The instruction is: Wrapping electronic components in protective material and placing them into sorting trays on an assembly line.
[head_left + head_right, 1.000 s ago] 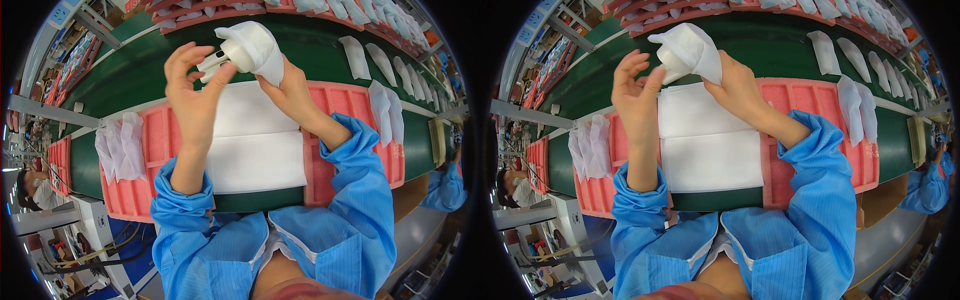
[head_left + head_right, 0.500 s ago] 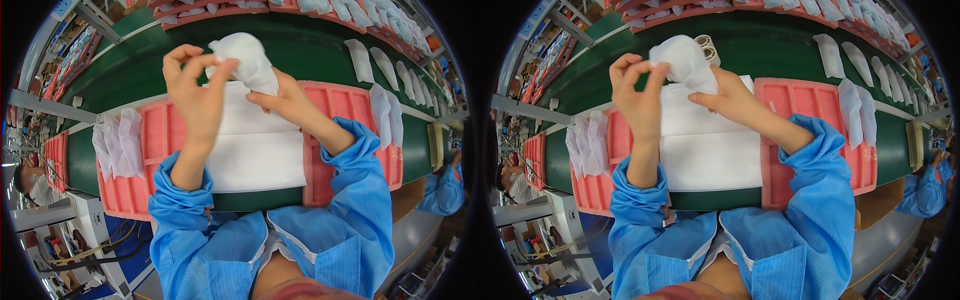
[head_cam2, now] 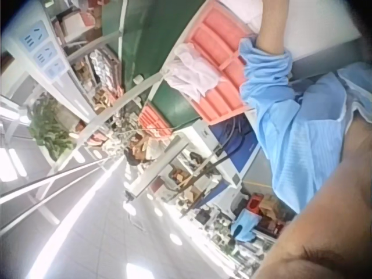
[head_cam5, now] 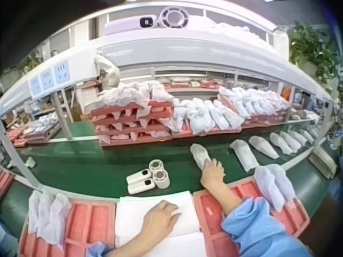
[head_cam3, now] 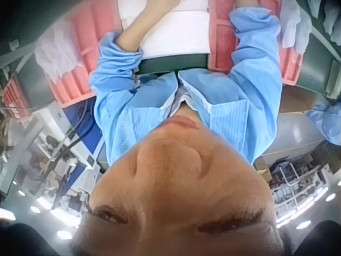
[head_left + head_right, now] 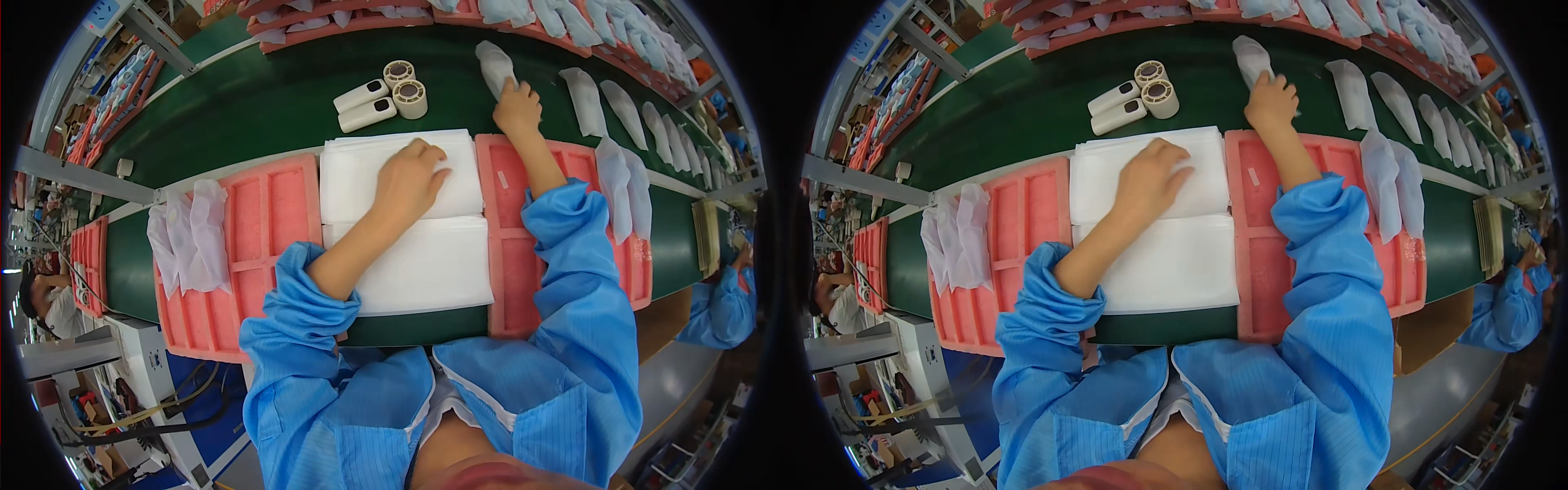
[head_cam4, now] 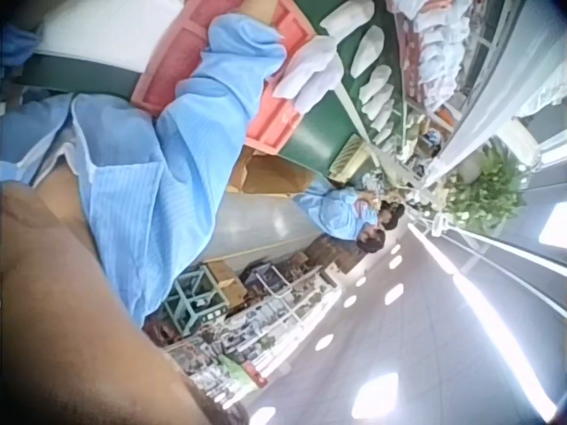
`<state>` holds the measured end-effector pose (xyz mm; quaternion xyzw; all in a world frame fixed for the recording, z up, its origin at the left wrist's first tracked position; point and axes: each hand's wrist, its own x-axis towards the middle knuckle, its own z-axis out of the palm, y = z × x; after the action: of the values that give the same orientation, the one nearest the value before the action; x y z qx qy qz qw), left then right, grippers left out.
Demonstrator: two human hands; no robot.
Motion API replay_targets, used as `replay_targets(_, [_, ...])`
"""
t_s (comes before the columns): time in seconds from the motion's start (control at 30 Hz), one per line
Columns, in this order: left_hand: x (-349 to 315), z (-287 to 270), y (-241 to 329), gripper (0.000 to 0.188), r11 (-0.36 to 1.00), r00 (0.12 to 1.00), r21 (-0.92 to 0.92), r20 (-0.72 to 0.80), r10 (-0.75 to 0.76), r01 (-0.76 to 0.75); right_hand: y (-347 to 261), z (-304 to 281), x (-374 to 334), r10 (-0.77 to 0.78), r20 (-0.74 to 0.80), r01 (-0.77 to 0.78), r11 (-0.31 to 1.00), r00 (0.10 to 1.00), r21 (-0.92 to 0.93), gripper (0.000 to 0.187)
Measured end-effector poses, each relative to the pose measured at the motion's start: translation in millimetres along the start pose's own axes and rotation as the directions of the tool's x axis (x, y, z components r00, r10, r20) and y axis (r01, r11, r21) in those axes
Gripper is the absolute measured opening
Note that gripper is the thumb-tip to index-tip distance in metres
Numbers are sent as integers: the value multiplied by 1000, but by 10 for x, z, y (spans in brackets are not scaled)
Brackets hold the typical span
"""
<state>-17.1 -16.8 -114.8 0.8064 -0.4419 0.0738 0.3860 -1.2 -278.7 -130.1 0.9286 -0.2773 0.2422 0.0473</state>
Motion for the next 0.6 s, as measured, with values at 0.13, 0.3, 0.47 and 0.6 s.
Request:
replay_targets(0.13, [-7,80,-13,24,998,998,50,41,47,-49,-294,31,-28,-290,-122,310,791,949,528,67])
replay_targets(0.3, [-1,167,2,22,985,998,161,24,63,-66,-704,201,-46,-404,353,-119,501,844,857,78])
replay_targets(0.47, [17,188,-23,15,985,999,167,16,38,-40,-750,250,-16,-405,319,10,632,857,775,71])
replay_targets(0.6, [74,41,-58,10,964,985,-206,54,-162,170,-687,10,-44,-308,202,-21,503,930,864,62])
